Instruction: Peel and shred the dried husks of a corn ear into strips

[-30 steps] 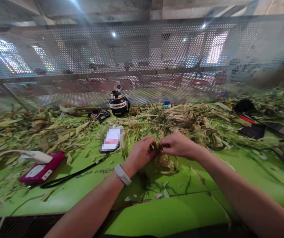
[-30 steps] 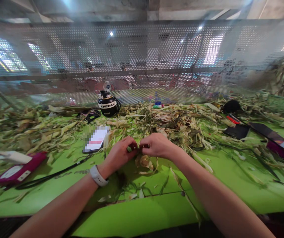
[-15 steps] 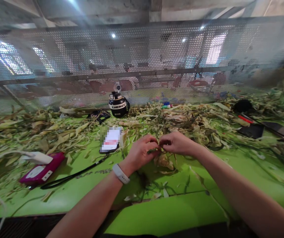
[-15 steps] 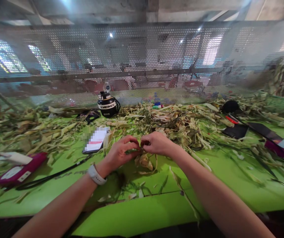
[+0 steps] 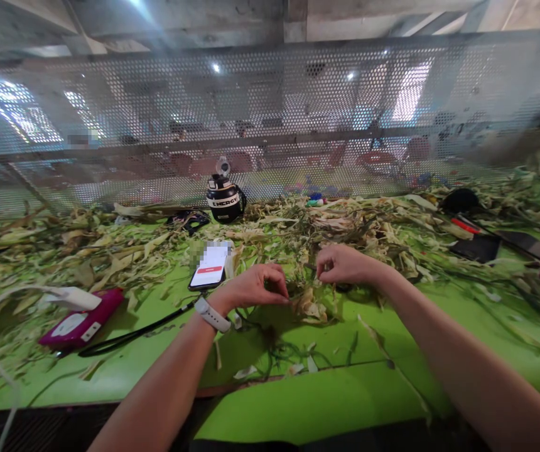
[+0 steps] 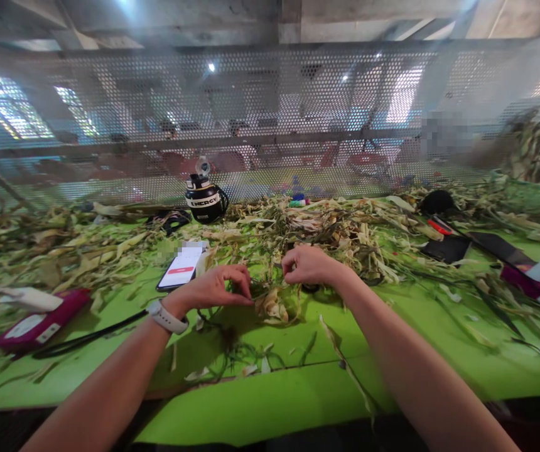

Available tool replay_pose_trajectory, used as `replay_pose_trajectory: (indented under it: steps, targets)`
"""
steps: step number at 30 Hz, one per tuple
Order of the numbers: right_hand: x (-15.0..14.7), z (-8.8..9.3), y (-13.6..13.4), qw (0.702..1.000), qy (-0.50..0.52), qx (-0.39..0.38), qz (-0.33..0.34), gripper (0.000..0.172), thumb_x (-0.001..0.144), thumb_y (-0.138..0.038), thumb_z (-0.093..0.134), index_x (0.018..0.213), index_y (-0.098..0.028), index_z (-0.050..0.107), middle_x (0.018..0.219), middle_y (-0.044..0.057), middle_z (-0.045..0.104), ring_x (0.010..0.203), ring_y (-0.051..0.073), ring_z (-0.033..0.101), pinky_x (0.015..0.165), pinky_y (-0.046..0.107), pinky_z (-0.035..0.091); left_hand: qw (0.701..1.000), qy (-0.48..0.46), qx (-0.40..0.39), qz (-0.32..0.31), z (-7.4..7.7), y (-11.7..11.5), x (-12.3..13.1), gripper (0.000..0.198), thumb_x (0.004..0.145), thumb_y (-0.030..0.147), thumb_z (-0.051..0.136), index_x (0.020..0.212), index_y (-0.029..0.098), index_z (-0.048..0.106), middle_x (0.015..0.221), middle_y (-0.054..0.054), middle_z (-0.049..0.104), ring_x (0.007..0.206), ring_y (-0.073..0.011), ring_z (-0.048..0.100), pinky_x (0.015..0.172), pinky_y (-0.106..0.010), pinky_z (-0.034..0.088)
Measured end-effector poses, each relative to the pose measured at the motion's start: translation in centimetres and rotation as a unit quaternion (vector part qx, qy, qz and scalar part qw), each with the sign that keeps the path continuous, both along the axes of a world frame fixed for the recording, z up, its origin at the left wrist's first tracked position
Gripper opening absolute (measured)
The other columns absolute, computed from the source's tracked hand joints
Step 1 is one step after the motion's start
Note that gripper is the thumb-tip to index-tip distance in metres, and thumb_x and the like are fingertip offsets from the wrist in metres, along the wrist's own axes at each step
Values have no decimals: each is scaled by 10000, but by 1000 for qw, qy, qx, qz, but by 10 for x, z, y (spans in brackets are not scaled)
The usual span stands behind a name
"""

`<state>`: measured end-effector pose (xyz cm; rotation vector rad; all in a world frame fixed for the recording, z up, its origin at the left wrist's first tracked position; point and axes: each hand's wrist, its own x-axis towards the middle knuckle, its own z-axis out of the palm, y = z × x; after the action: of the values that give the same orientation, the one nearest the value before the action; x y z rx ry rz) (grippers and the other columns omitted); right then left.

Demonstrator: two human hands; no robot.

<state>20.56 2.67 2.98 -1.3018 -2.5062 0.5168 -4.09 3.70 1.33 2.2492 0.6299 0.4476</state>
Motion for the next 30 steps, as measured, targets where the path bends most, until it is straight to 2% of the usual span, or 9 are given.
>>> replay_pose_trajectory:
  steps: [3, 6, 11, 14, 16, 19, 23, 26, 30]
  targets:
    - [1, 5, -1, 999, 23, -26, -15, 100, 631, -142, 568, 635, -148, 668, 670, 6, 606, 659, 126, 530, 632, 235, 383, 998, 37, -40, -24, -2, 4, -4, 197, 707, 345, 684, 720, 149, 687, 746, -25, 585, 698, -119, 552, 678, -238, 447]
    - [-3, 9, -4, 986, 133, -100, -18, 60, 613, -165, 587, 627, -142, 641, 700, 8, 614, 649, 116, 526, 602, 225, 397, 999, 26, -46, -14, 0, 4, -5, 195, 702, 338, 686, 706, 143, 677, 741, -25, 588, 702, -118, 544, 675, -235, 441]
    - [-20, -3, -7, 870, 378, -316, -5, 61, 594, -186, 560, 565, -139, 533, 841, 39, 685, 450, 41, 441, 423, 184, 353, 997, -43, -62, -5, 6, -1, -1, 155, 694, 295, 699, 680, 145, 658, 772, -23, 609, 766, -123, 553, 741, -257, 428]
    - [-29, -15, -5, 819, 427, -383, -12, 58, 571, -197, 545, 566, -151, 509, 662, 31, 683, 370, 51, 426, 344, 178, 306, 982, -103, -157, -5, 3, -5, 5, 209, 681, 318, 717, 667, 133, 621, 839, -44, 649, 805, -133, 579, 768, -279, 437]
    - [-32, -20, -3, 808, 436, -395, -19, 86, 585, -222, 569, 609, -155, 520, 544, 2, 637, 362, 63, 441, 340, 174, 308, 964, -138, -227, 20, -2, -8, 10, 269, 664, 355, 731, 673, 127, 588, 813, -46, 662, 757, -125, 590, 719, -269, 446]
    - [-30, -19, -2, 826, 415, -380, -19, 180, 652, -274, 639, 748, -153, 547, 513, -52, 572, 385, 47, 437, 372, 157, 309, 952, -136, -267, 56, -10, -9, 15, 330, 653, 401, 734, 704, 129, 554, 656, -5, 634, 581, -82, 549, 571, -218, 403]
    - [-22, -11, -2, 905, 295, -308, 7, 269, 771, -341, 600, 956, -151, 557, 543, -77, 500, 424, 46, 408, 410, 168, 292, 949, -133, -279, 68, -12, -7, 16, 357, 677, 443, 704, 717, 146, 509, 599, 23, 611, 509, -67, 517, 524, -210, 384]
    - [-14, -3, -2, 961, 185, -201, 40, 254, 815, -294, 549, 1018, -143, 572, 541, -84, 411, 478, 63, 374, 464, 185, 296, 952, -126, -268, 76, -11, -4, 13, 360, 684, 452, 695, 709, 147, 504, 579, 33, 590, 485, -54, 480, 497, -197, 363]
    - [-6, 7, -4, 987, 103, -111, 52, 258, 836, -246, 499, 1057, -141, 582, 601, -57, 435, 538, 85, 403, 518, 200, 315, 955, -122, -257, 80, -10, -1, 9, 367, 675, 454, 699, 709, 143, 507, 566, 32, 578, 497, -56, 478, 476, -186, 323]
